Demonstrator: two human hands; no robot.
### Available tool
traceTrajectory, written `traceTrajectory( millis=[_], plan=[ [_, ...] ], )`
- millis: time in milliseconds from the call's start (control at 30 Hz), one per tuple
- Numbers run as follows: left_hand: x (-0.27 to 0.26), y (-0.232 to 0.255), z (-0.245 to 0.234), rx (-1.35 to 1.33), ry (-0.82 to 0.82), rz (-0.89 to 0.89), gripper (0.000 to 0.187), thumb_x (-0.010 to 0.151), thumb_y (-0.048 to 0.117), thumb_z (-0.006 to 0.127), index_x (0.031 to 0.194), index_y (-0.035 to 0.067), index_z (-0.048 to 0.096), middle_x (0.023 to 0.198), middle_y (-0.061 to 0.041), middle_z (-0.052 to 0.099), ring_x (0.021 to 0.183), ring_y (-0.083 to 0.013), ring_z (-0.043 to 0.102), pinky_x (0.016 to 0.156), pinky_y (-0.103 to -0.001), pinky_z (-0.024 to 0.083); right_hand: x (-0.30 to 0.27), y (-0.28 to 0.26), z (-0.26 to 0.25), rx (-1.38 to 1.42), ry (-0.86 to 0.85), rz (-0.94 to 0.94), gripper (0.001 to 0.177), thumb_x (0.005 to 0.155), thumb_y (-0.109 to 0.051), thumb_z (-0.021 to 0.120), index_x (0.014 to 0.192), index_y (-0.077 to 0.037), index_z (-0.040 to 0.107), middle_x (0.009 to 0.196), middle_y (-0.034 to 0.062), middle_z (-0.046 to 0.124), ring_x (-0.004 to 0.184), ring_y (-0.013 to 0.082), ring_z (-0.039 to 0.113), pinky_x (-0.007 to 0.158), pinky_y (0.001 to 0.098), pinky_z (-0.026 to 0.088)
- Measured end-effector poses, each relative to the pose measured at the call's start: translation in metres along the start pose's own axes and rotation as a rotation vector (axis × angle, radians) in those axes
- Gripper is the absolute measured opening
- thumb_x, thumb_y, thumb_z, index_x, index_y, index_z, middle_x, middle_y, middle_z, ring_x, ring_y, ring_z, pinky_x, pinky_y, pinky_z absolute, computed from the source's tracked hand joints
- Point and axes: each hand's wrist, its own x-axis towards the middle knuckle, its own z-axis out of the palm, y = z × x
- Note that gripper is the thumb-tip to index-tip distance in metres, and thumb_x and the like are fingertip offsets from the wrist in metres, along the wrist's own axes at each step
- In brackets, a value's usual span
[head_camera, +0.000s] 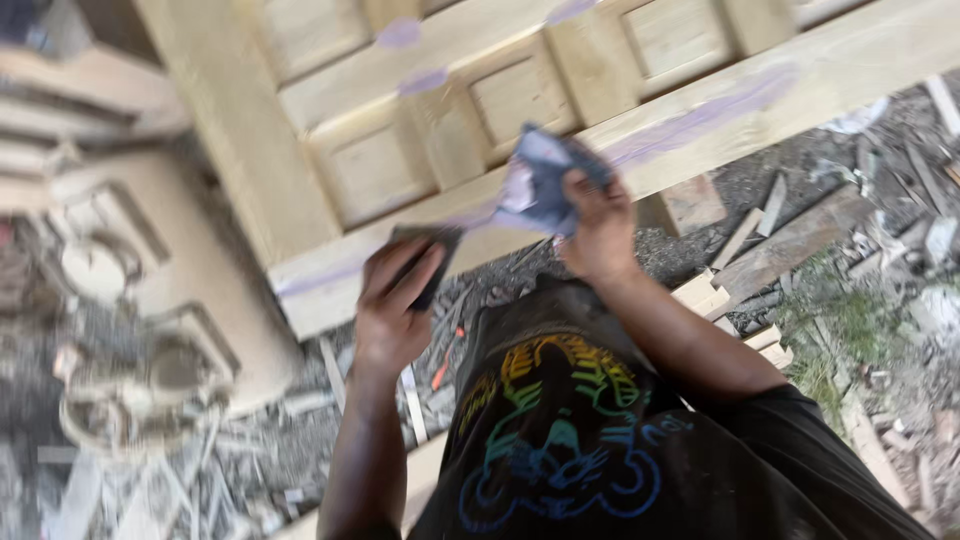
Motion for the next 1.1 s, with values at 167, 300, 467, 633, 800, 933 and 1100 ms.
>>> traceTrajectory(
  millis=[167, 300, 467, 633, 800, 933, 1100],
  plan=[
    [0.005, 0.021, 0.007, -0.034, -0.013, 0.001, 0.053, 0.078, -0.008, 0.073, 0.126, 0.013, 0.073, 0.132, -0.010, 0.067, 0.127, -0.0362, 0.061, 0.108, -0.044, 0.056, 0.007, -0.024, 0.001, -0.048, -0.070, -0.027, 0.042, 0.102, -0.010, 0.067, 0.140, 0.004, 0.055, 0.129, 0.0162, 0.069, 0.117, 0.0274, 0.070, 0.105, 0.0410, 0.061],
    [-0.009, 0.034, -0.003, 0.022, 0.065, -0.090, 0.054, 0.081, -0.008, 0.074, 0.130, 0.015, 0.072, 0.135, -0.008, 0.065, 0.132, -0.0345, 0.059, 0.112, -0.043, 0.056, 0.005, -0.012, 0.005, -0.065, -0.183, -0.003, 0.041, 0.111, -0.008, 0.067, 0.146, 0.007, 0.053, 0.132, 0.0154, 0.068, 0.114, 0.0223, 0.068, 0.106, 0.0357, 0.056],
    [-0.023, 0.045, -0.006, 0.163, 0.136, -0.114, 0.058, 0.073, -0.004, 0.074, 0.128, 0.014, 0.073, 0.133, -0.007, 0.064, 0.130, -0.0340, 0.058, 0.111, -0.044, 0.055, -0.005, 0.031, 0.019, -0.190, -0.289, 0.062, 0.040, 0.113, -0.006, 0.063, 0.149, 0.007, 0.052, 0.137, 0.0146, 0.066, 0.120, 0.0185, 0.065, 0.112, 0.0325, 0.052],
    [-0.053, 0.032, -0.019, 0.194, 0.020, -0.224, 0.052, 0.074, 0.002, 0.075, 0.125, 0.014, 0.073, 0.129, -0.007, 0.067, 0.126, -0.0308, 0.059, 0.109, -0.047, 0.052, 0.017, 0.076, 0.043, -0.078, -0.319, 0.356, 0.036, 0.106, -0.005, 0.054, 0.141, 0.005, 0.053, 0.131, 0.0147, 0.068, 0.119, 0.0259, 0.071, 0.112, 0.0427, 0.059],
    [-0.111, -0.066, -0.050, -0.300, 0.223, -0.194, 0.047, 0.101, -0.005, 0.060, 0.140, 0.021, 0.064, 0.139, -0.004, 0.067, 0.127, -0.0232, 0.067, 0.105, -0.033, 0.060, 0.047, 0.093, 0.037, 0.248, -0.301, 0.758, 0.045, 0.107, -0.011, 0.055, 0.150, 0.005, 0.055, 0.137, 0.0154, 0.068, 0.118, 0.0247, 0.069, 0.105, 0.0393, 0.058],
    [-0.162, -0.149, -0.064, -0.577, 0.541, -0.484, 0.049, 0.099, -0.006, 0.060, 0.141, 0.018, 0.068, 0.142, -0.008, 0.067, 0.111, -0.0168, 0.058, 0.090, -0.025, 0.050, 0.044, 0.082, 0.021, 0.222, -0.299, 0.738, 0.051, 0.105, -0.011, 0.057, 0.153, 0.004, 0.053, 0.133, 0.0143, 0.068, 0.119, 0.0241, 0.070, 0.105, 0.0366, 0.060],
    [-0.187, -0.209, -0.034, -0.721, 0.685, -0.675, 0.045, 0.101, -0.001, 0.063, 0.143, 0.014, 0.069, 0.144, -0.012, 0.065, 0.115, -0.0152, 0.060, 0.105, -0.027, 0.049, 0.027, 0.056, 0.020, 0.158, -0.246, 0.697, 0.043, 0.110, -0.010, 0.054, 0.148, 0.007, 0.049, 0.137, 0.0163, 0.067, 0.123, 0.0241, 0.069, 0.104, 0.0337, 0.059]
  ],
)
